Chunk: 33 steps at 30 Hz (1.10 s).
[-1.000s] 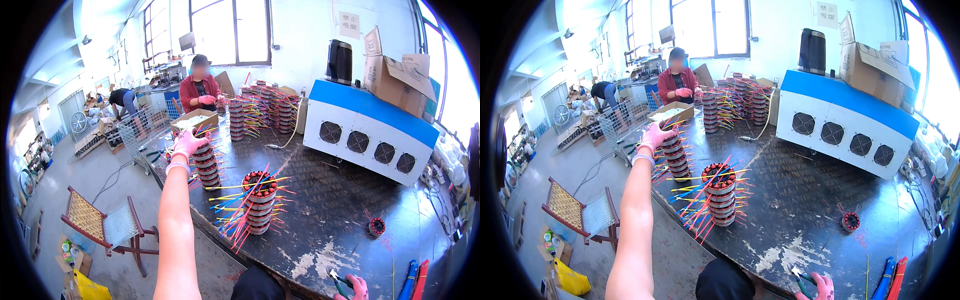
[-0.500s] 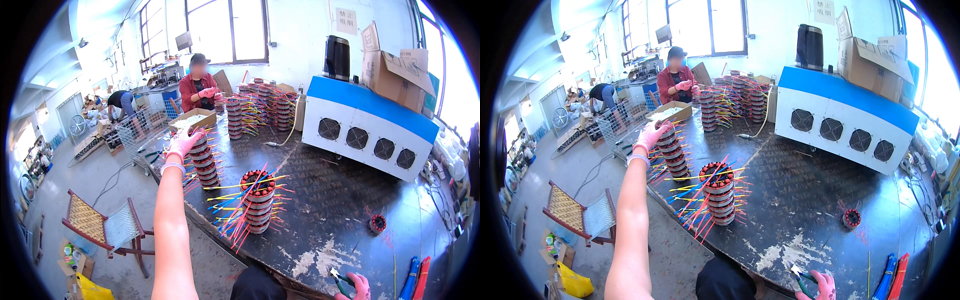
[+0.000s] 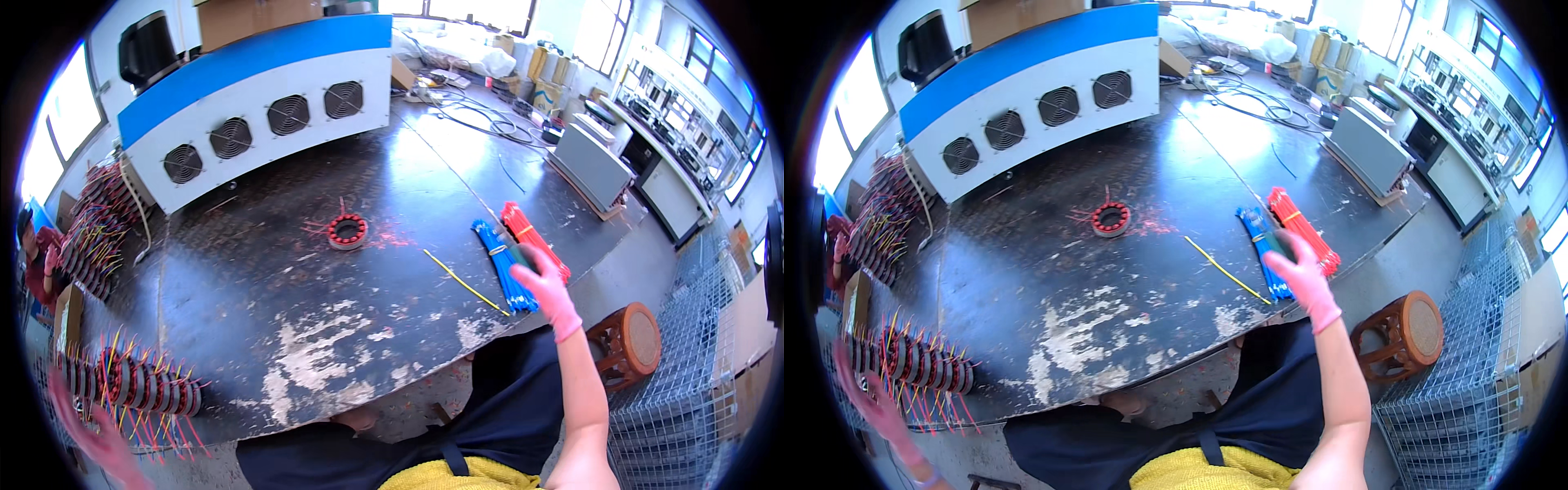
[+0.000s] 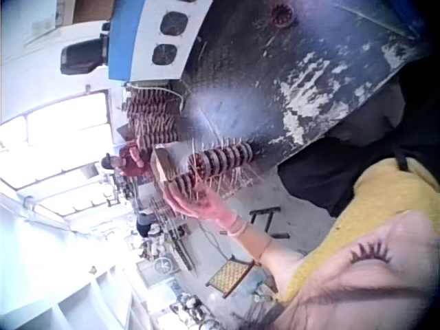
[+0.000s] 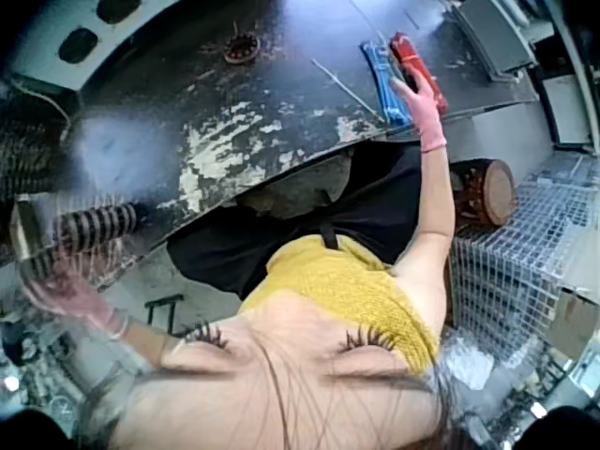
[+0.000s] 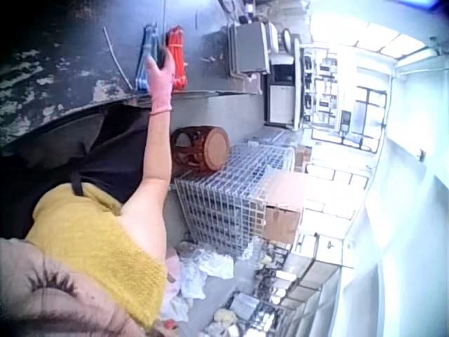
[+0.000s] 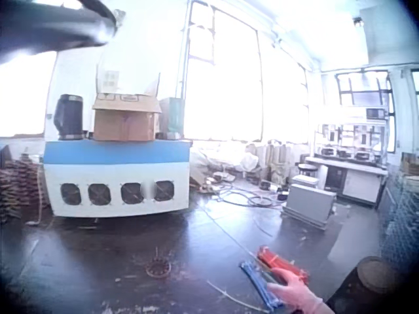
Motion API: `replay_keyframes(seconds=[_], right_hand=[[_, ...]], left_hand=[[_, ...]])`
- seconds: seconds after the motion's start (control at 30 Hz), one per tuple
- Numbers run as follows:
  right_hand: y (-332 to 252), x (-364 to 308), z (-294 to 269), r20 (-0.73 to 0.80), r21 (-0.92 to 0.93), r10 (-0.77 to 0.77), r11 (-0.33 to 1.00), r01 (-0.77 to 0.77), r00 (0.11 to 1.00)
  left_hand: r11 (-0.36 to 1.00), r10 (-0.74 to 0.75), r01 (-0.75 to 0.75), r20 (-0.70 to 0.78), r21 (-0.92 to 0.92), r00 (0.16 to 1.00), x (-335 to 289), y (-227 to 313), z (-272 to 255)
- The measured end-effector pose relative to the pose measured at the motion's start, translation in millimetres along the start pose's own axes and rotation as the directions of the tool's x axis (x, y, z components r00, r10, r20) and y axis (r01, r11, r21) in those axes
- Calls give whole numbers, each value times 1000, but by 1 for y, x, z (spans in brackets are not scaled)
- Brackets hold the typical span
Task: The person is assembling motor components by inserting wires into a stator and using pliers to trim them. They handle wire bundles and move completed assemblies into a stack on the workbench.
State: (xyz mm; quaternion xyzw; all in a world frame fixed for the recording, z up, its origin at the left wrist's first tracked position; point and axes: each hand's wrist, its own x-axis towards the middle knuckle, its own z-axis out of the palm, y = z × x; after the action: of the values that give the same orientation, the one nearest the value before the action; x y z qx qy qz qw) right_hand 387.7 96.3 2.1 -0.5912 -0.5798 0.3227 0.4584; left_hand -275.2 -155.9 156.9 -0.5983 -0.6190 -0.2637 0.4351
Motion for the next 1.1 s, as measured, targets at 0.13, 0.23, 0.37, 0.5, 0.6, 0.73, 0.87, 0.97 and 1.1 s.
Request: replay_keyframes(seconds=[0.13,0.23,0.37,0.5,0.6,0.73,0.87,0.97,1.1], right_hand=[[88,47,-98,-336,-453,42,869,-200,941],[125,78,-128,-430,-624,71,697,-354,900],[178,100,-136,-370,-759,28,567,-319,929],[208,103,-162,-284,-850,-156,497,-174,946],[124,88,-103,-15,-710,-473,625,323,881],[-7,-22,42,799,20,-449,684,729,400],[20,-79,151,778,447,-628,582,680,26],[32,-37,204,655,472,-755,396,788,-13],[27,45,215,729,189,-669,399,897,144]], left_hand=[[922,137,-50,202,-383,970,-20,159,51],[856,161,80,410,-511,898,-28,224,78],[734,132,281,536,-619,834,-20,283,118],[603,46,454,597,-656,801,-14,317,165],[684,58,377,562,-624,825,-14,313,208],[783,195,186,518,-594,833,22,330,282],[838,239,136,578,-529,780,31,357,359],[901,253,80,667,-426,701,29,356,374],[914,269,-18,574,-405,774,27,369,383]])
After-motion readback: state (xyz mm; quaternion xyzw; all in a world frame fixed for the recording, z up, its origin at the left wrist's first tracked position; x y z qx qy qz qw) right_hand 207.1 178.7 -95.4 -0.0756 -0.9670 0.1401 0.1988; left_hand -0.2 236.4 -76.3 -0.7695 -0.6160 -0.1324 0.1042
